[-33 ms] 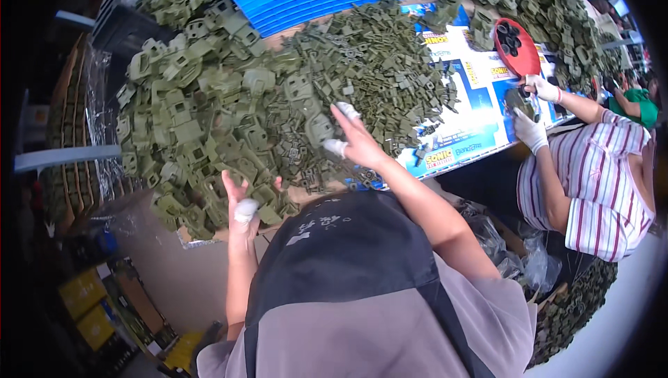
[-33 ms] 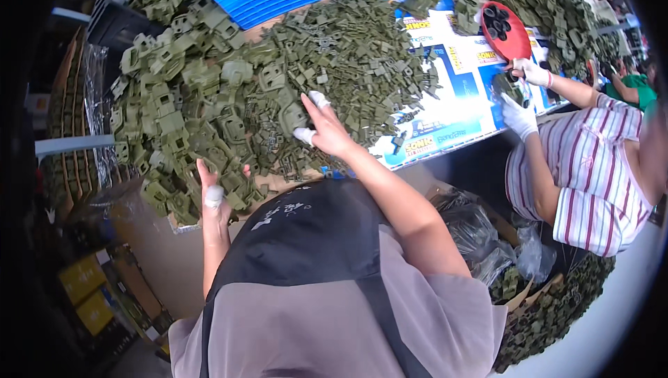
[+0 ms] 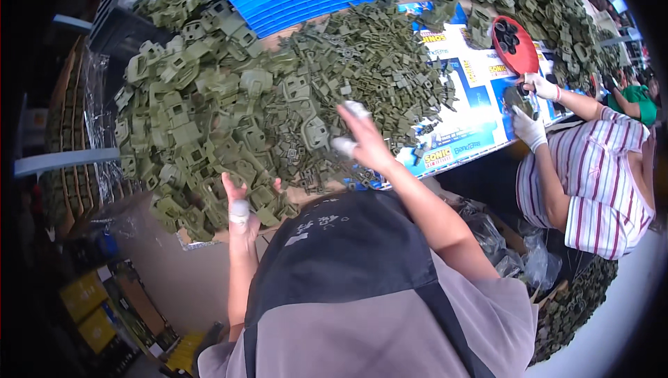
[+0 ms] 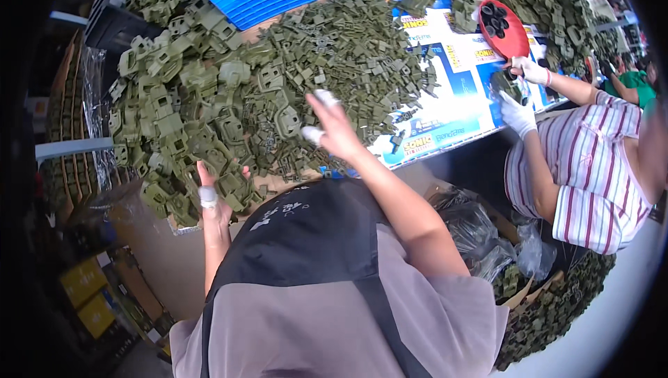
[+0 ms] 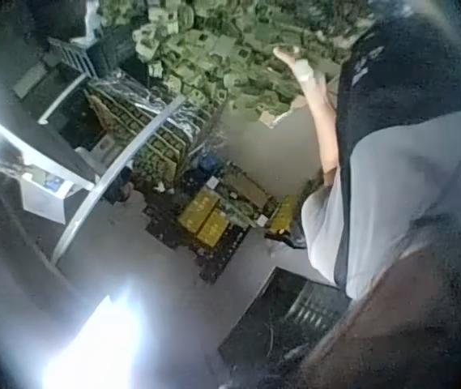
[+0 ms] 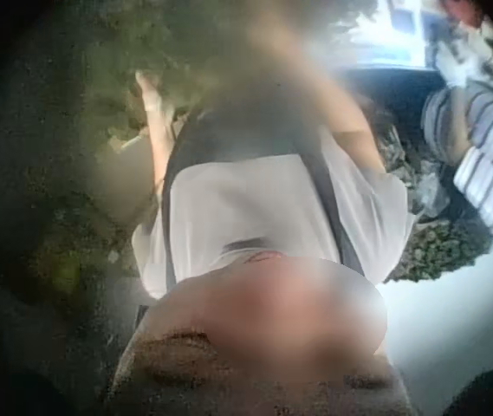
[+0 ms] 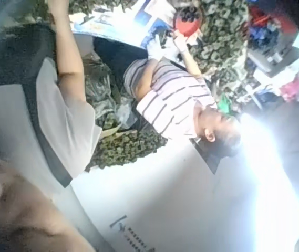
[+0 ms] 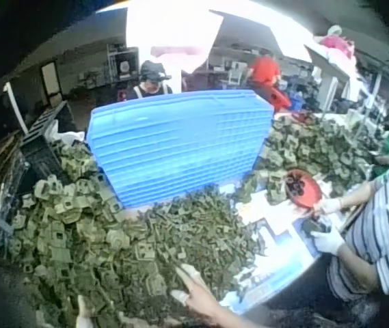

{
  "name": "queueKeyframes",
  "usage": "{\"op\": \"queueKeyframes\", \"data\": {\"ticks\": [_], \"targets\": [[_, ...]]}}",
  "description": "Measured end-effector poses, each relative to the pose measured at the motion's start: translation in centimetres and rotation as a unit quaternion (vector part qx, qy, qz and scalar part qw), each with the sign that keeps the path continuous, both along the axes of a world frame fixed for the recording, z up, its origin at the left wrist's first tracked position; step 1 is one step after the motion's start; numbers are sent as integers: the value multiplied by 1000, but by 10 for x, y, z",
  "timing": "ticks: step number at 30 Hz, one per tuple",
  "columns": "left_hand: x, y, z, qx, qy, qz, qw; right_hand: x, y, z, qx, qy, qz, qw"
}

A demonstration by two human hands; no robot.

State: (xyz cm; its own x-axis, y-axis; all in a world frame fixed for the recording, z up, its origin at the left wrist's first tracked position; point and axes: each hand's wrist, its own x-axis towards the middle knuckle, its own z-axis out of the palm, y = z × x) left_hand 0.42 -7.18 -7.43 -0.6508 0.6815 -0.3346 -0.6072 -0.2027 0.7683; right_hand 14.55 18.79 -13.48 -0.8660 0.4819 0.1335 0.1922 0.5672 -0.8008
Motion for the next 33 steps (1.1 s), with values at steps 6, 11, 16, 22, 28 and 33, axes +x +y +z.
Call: {"op": "queueKeyframes", "data": {"ticks": [6,11,16,22,28,33], "targets": [[6,15,-19,-38,-97,7,995,171,31,-80,-14,-189,-435,880],[9,42,-24,-131,17,-28,991,171,23,-115,38,-148,-403,902],[10,72,39,-140,62,-152,976,106,14,22,-132,-24,-292,947],[4,90,36,-32,131,-326,936,27,-8,111,86,17,40,995],[2,93,36,-45,133,-375,917,24,-6,125,109,-71,128,983],[8,93,37,-63,149,-373,914,25,-7,122,90,-102,139,981]]}}
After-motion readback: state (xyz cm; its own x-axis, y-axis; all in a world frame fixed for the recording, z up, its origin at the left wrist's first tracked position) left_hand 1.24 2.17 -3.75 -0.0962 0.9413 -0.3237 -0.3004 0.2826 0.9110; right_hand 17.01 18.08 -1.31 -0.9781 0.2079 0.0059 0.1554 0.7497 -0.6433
